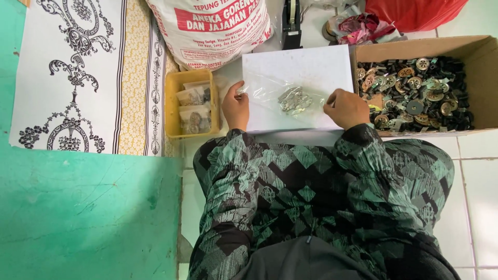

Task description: The person sorts metal components from a cardboard box and places them into small plastic bags, then seals one of the bags with adhesive tape.

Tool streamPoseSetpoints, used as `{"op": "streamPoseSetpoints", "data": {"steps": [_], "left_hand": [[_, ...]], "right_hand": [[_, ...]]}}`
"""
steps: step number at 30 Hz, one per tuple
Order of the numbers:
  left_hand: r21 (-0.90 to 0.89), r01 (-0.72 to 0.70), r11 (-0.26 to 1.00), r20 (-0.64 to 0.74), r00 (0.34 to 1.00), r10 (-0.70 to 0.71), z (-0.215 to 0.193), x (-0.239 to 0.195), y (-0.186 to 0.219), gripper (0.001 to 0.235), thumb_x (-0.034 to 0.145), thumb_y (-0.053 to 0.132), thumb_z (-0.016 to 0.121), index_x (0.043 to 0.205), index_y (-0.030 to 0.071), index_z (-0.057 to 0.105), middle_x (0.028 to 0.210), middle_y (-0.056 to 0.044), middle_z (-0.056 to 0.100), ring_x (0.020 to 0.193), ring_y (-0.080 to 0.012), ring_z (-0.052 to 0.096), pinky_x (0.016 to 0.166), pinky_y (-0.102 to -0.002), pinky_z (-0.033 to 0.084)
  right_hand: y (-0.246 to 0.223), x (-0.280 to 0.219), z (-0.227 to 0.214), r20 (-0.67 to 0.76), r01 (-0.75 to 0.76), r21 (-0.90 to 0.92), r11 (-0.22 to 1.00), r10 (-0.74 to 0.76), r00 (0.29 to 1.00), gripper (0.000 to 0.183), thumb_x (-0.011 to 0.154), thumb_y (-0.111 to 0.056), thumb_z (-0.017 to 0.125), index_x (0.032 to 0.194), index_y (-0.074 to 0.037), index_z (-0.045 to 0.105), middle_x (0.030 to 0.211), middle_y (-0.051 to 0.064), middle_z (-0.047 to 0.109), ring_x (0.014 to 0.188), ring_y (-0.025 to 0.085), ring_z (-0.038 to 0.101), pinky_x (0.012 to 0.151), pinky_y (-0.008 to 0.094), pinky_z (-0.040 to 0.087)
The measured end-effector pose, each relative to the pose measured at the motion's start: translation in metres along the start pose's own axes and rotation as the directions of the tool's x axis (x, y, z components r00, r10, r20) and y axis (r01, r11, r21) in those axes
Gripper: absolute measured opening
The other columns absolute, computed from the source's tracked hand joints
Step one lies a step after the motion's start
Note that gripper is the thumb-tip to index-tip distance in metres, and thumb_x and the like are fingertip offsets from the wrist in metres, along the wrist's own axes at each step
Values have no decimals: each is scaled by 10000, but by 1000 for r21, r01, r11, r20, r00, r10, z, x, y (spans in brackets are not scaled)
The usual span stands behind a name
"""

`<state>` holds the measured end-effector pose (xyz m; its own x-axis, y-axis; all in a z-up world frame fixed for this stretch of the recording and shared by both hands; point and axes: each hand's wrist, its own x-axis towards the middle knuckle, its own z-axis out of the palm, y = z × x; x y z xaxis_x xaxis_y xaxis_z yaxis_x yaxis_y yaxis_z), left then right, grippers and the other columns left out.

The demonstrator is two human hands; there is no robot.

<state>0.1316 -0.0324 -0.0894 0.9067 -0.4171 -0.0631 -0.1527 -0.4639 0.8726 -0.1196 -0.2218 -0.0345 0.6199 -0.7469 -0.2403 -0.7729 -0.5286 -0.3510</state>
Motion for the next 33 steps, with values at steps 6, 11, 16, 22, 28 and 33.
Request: {"op": "streamPoseSetpoints", "data": {"steps": [6, 11, 16, 22, 28, 33], "left_hand": [[-112, -53, 992, 19, 998, 56, 1, -2, 12, 491, 936, 174, 725, 1413, 213, 619, 1099, -150, 756, 931, -255, 756, 912, -393, 594], [-232, -86, 969, 35, 995, 97, 5, -1, 36, 453, 966, 84, 668, 1404, 185, 610, 1043, -103, 773, 900, -199, 779, 904, -365, 618], [-199, -143, 970, 102, 981, 165, 25, 11, 61, 459, 953, 50, 686, 1381, 202, 619, 997, -35, 781, 833, -134, 780, 861, -317, 642], [-153, -255, 955, 294, 911, 290, 46, 22, 111, 463, 993, 62, 678, 1412, 247, 612, 1065, -42, 778, 889, -166, 764, 893, -318, 604], [35, -627, 778, 159, 772, 615, 53, 30, 104, 696, 1017, 71, 680, 1598, 219, 329, 1644, -94, 418, 1532, -341, 382, 1259, -501, 350], [254, -631, 733, 367, 764, 531, 41, 3, 82, 402, 1056, 127, 548, 1451, 194, 513, 1311, -69, 514, 1295, -342, 510, 1006, -501, 523]], "right_hand": [[-16, 8, 12, -127, 67, -41, 997, -72, 989, 457, 954, -327, 773, 1274, -37, 623, 1188, 176, 596, 1122, 412, 651, 885, 550, 570], [-13, -1, 23, 61, 16, 71, 997, -20, 998, 314, 966, -355, 704, 1120, -85, 746, 988, 134, 741, 994, 350, 731, 820, 476, 585], [-34, -44, -12, 273, 22, 83, 996, -44, 961, 408, 941, -373, 681, 1136, -25, 765, 1026, 207, 777, 1040, 406, 729, 866, 513, 581], [-49, -58, -47, 366, 88, 122, 989, -127, 922, 401, 983, -370, 636, 1191, -44, 740, 1066, 206, 767, 1072, 410, 721, 890, 514, 578], [-21, -6, -26, 74, 43, 245, 969, -63, 995, 438, 1001, -370, 644, 1328, -82, 597, 1128, 138, 712, 956, 321, 681, 785, 471, 530], [-21, 32, -14, -291, 333, 208, 919, -267, 919, 295, 981, -107, 709, 1270, -61, 670, 1078, 93, 613, 986, 275, 662, 775, 373, 591]]}}
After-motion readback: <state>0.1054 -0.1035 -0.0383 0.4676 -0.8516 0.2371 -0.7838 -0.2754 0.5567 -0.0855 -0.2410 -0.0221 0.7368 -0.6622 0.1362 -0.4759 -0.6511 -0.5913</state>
